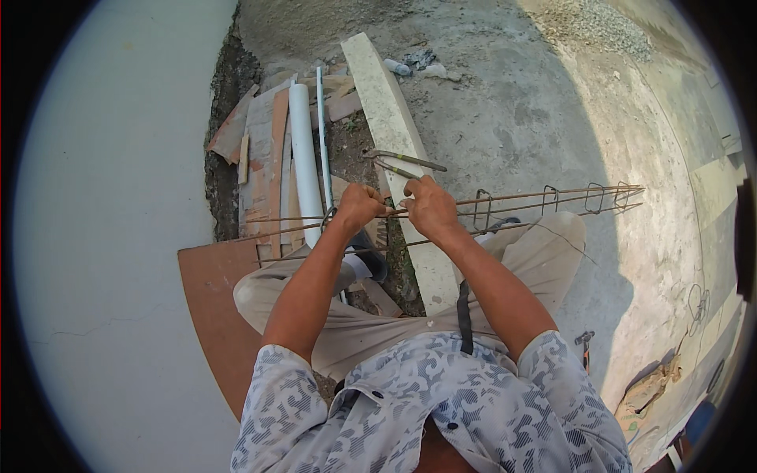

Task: Using wire and pliers to tie and secure rebar for a concrete column.

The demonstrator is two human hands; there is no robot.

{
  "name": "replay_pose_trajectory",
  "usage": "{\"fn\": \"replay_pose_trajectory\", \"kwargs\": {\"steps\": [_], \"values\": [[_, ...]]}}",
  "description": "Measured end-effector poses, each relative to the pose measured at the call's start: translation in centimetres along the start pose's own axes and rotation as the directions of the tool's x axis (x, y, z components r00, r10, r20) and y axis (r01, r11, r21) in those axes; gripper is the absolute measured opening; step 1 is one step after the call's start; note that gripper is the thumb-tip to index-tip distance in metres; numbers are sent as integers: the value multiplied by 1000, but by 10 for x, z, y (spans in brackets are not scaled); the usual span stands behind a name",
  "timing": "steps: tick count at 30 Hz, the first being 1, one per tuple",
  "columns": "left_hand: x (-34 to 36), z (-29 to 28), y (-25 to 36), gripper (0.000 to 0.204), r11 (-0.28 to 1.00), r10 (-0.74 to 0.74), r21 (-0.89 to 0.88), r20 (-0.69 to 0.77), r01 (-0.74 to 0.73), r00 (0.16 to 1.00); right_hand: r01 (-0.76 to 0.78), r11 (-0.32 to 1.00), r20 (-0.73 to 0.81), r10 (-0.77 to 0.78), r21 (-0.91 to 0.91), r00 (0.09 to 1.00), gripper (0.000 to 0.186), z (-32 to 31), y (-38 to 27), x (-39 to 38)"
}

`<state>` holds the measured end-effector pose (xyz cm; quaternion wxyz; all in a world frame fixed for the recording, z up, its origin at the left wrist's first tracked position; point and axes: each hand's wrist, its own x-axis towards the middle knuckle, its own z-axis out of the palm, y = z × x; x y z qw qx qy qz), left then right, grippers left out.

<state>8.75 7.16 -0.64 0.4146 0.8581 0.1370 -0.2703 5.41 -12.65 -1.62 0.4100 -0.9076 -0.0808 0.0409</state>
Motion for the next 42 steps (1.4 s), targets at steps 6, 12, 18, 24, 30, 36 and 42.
{"fn": "replay_pose_trajectory", "kwargs": {"steps": [6,12,18,24,30,36,42], "values": [[-11,1,7,19,999,32,10,-22,-32,999,-2,1000,94,4,-24,996,16,12,12,14],[-27,-1,14,19,995,91,45,9,-91,996,-128,989,419,84,80,904,34,2,21,31],[-23,6,8,21,994,107,0,-11,-107,994,-311,941,654,154,131,740,55,7,24,33],[-19,2,-1,22,991,126,46,-29,-124,992,153,988,85,-149,-36,985,26,-13,0,-28],[-26,4,7,22,989,132,72,-46,-128,990,101,972,133,-73,-212,988,41,19,4,-69],[-26,8,-3,21,988,148,51,-59,-145,987,145,987,27,-144,-62,989,27,22,-17,-57],[-29,7,-8,21,981,186,66,-46,-183,982,-416,858,607,163,303,778,26,-29,-31,-41]]}}
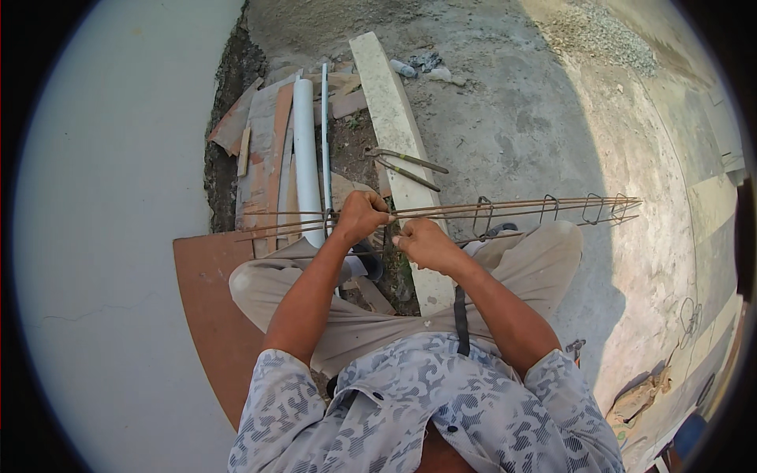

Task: Using wire and pliers to tie and secure rebar for a concrete column.

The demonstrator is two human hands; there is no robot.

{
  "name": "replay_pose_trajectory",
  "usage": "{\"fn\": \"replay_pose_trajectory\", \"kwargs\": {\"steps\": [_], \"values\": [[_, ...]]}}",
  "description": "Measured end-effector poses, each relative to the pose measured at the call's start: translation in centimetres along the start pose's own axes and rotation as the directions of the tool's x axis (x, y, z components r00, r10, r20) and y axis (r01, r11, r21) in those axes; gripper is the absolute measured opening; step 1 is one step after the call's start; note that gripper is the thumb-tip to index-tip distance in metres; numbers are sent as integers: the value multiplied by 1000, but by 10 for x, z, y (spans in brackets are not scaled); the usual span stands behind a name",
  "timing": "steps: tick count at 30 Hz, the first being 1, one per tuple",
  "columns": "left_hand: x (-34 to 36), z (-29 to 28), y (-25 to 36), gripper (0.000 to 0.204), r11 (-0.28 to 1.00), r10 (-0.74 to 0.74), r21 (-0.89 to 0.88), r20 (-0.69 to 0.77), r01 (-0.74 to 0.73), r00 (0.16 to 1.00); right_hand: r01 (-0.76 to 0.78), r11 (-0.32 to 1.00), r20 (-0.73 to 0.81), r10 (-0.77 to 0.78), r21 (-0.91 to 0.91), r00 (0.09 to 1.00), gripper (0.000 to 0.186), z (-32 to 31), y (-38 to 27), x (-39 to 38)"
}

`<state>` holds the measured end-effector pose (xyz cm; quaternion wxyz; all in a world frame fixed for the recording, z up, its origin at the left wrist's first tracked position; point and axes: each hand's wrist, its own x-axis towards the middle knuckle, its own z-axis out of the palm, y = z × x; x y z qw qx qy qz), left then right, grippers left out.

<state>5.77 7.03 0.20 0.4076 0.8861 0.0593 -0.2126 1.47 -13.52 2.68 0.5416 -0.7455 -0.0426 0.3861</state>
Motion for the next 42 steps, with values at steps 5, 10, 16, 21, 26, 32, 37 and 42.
{"fn": "replay_pose_trajectory", "kwargs": {"steps": [5,10,16,21,26,32,37,42], "values": [[-2,-8,2,19,999,28,14,68,-29,997,160,842,-86,-237,-516,968,28,-17,-32,-61],[-8,-20,6,12,993,70,-106,172,-52,983,109,700,-64,-217,-706,974,23,-41,-50,-109],[5,-13,-8,15,993,119,-43,183,-113,976,134,724,-125,-292,-676,948,16,-91,-66,-166],[1,-4,-6,15,967,247,37,131,-254,960,0,721,-102,-99,-693,990,21,-99,-44,-179],[-5,3,-2,17,931,333,118,122,-346,935,-55,841,175,175,-538,969,32,-60,27,-177],[-6,1,-5,17,963,250,71,136,-261,959,-31,945,103,68,-326,992,99,-11,38,-103],[-5,-1,-1,16,979,198,28,101,-201,975,-37,999,24,37,-29,999,72,5,16,-24],[-1,-2,-1,16,985,170,-11,85,-170,982,136,957,46,-128,-255,991,38,-18,-20,-17]]}}
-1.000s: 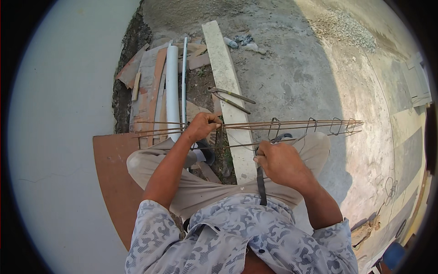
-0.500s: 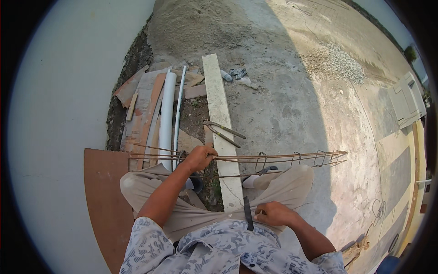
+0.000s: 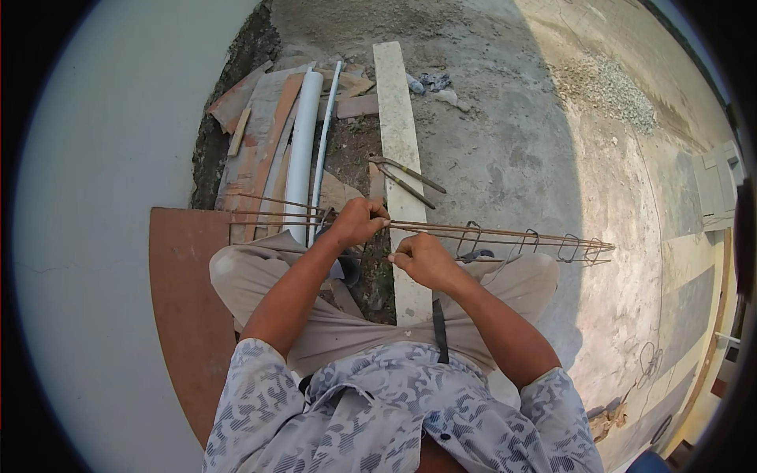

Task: Using wire and pliers to tie and secure rebar for a concrete column.

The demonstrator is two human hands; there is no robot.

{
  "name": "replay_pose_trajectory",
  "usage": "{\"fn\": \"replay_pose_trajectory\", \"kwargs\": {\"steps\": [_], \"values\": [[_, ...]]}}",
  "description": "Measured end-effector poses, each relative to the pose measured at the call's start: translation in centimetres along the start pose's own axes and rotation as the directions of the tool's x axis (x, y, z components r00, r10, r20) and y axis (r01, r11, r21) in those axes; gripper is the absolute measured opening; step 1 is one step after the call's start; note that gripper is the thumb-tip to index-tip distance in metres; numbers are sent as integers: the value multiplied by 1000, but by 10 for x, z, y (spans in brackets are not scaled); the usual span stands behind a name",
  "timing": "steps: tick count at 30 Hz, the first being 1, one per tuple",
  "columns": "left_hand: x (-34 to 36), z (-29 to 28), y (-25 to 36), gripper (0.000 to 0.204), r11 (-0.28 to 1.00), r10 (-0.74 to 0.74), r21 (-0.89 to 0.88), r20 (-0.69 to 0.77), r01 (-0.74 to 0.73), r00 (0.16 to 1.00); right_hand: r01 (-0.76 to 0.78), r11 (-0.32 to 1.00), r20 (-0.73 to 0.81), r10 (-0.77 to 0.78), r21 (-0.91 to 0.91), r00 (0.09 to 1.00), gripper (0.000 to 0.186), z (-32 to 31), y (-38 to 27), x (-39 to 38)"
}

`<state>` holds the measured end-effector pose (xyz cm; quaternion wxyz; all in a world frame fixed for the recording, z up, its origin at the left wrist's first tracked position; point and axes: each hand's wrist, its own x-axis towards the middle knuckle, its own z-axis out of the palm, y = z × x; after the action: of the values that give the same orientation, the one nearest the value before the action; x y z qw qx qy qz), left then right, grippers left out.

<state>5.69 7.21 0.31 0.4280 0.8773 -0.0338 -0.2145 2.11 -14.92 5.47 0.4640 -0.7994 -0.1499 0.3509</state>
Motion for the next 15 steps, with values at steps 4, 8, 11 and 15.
{"fn": "replay_pose_trajectory", "kwargs": {"steps": [4,8,11,15], "values": [[-4,-2,-13,15,999,18,-29,-13,-19,1000,144,967,-34,-155,-212,987,21,-15,1,10],[-12,-8,2,17,997,57,-59,74,-53,996,231,845,-30,-280,-482,960,11,-33,-27,28],[-16,-6,11,18,997,-15,-79,93,23,996,311,704,32,-380,-638,925,11,-36,-40,52],[-13,-1,19,31,996,-77,42,23,76,997,404,624,19,-528,-669,849,10,-36,-37,83]]}}
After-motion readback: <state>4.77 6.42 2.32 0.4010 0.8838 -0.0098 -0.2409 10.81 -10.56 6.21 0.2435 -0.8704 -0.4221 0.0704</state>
